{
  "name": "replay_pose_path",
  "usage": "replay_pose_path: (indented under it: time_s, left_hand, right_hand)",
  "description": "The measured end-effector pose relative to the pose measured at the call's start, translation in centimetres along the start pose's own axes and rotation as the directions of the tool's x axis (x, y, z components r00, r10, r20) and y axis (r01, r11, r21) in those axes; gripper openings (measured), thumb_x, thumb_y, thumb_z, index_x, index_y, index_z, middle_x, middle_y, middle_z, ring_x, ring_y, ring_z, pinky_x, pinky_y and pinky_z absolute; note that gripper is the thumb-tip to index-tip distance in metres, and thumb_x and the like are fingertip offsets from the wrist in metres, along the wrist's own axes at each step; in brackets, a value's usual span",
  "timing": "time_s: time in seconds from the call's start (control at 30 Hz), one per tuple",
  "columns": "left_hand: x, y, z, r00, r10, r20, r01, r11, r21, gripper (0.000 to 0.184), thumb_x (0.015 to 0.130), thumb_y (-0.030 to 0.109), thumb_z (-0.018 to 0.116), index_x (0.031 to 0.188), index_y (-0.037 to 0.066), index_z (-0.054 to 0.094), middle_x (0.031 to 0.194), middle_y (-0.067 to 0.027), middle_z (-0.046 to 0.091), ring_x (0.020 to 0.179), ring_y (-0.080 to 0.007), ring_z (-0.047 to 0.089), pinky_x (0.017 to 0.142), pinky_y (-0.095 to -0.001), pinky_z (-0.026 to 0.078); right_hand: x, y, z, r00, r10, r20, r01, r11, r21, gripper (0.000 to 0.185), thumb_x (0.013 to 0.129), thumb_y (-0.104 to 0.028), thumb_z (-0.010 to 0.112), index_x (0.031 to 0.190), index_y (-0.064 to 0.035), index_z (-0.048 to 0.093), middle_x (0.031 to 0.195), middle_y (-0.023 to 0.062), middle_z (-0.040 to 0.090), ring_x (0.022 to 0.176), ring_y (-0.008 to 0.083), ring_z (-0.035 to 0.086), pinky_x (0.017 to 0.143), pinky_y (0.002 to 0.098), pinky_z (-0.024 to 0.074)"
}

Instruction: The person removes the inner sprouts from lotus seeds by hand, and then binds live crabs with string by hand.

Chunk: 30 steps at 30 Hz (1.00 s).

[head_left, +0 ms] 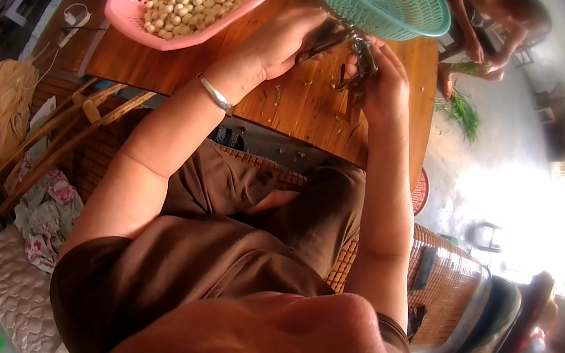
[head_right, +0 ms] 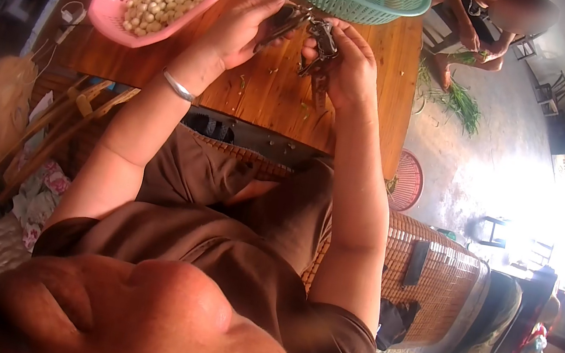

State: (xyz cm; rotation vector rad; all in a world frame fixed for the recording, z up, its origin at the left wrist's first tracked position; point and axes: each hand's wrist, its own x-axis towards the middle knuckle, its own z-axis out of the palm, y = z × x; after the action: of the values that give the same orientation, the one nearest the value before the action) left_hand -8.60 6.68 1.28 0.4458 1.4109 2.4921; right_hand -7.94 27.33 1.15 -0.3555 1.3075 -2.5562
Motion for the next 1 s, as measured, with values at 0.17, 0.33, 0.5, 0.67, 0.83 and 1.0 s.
replay_pose_path:
  time_s: [0.17,0.33,0.5,0.67,0.83,1.0]
  left_hand:
    - [-0.3,0.4,0.2,0.994,-0.059,-0.094,0.058,0.998,-0.012,0.023,0.101,0.025,0.051,0.107,0.006,0.063,0.096,-0.0056,0.069,0.077,-0.0120,0.063,0.057,-0.0220,0.041]
    - [-0.4,0.7,1.0,0.989,-0.047,-0.143,0.057,0.996,0.062,0.031,0.103,0.025,0.040,0.101,0.003,0.062,0.087,-0.0021,0.061,0.072,-0.0075,0.052,0.055,-0.0204,0.038]
    - [-0.2,0.6,0.8,0.981,-0.058,-0.186,0.063,0.998,0.020,0.029,0.103,0.024,0.041,0.100,0.003,0.060,0.087,-0.0036,0.062,0.071,-0.0087,0.053,0.054,-0.0210,0.038]
    - [-0.1,0.3,0.4,0.979,-0.038,-0.202,0.040,0.999,0.010,0.026,0.102,0.025,0.043,0.098,0.004,0.059,0.090,-0.0056,0.064,0.069,-0.0096,0.054,0.053,-0.0215,0.038]
    - [-0.1,0.4,0.4,0.976,-0.022,-0.214,0.025,1.000,0.013,0.026,0.102,0.025,0.043,0.097,0.005,0.059,0.088,-0.0044,0.064,0.069,-0.0092,0.054,0.053,-0.0213,0.038]
    - [0.1,0.4,0.5,0.978,0.003,-0.211,-0.002,1.000,0.006,0.026,0.102,0.027,0.044,0.098,0.006,0.060,0.087,-0.0027,0.064,0.068,-0.0086,0.053,0.053,-0.0219,0.037]
  right_hand:
    - [0.0,-0.1,0.6,1.000,-0.015,-0.010,0.015,1.000,0.006,0.025,0.099,-0.008,0.037,0.111,0.0078,0.053,0.094,0.0185,0.066,0.083,0.0259,0.069,0.075,0.0346,0.0592]
    - [-0.1,-0.3,1.2,1.000,-0.029,-0.012,0.029,0.999,0.016,0.028,0.096,-0.007,0.036,0.112,0.0112,0.050,0.101,0.0231,0.063,0.094,0.0294,0.066,0.085,0.0362,0.0561]
    - [-0.1,-0.2,1.3,0.999,-0.037,-0.006,0.037,0.999,0.019,0.028,0.095,-0.008,0.037,0.111,0.0106,0.050,0.104,0.0256,0.063,0.102,0.0349,0.065,0.092,0.0426,0.0533]
    - [-0.1,-0.2,1.2,0.999,-0.033,-0.013,0.033,0.999,-0.014,0.027,0.095,-0.007,0.038,0.112,0.0101,0.050,0.109,0.0260,0.062,0.104,0.0363,0.064,0.095,0.0458,0.0514]
    - [0.0,0.0,1.6,0.997,-0.058,-0.059,0.058,0.998,-0.006,0.025,0.095,-0.007,0.041,0.113,0.0078,0.050,0.105,0.0215,0.063,0.097,0.0328,0.065,0.087,0.0445,0.0543]
    - [0.7,0.4,-0.5,0.999,-0.021,-0.033,0.020,0.999,-0.029,0.026,0.096,-0.013,0.043,0.114,0.0037,0.051,0.103,0.0193,0.064,0.091,0.0288,0.064,0.070,0.0392,0.0541]
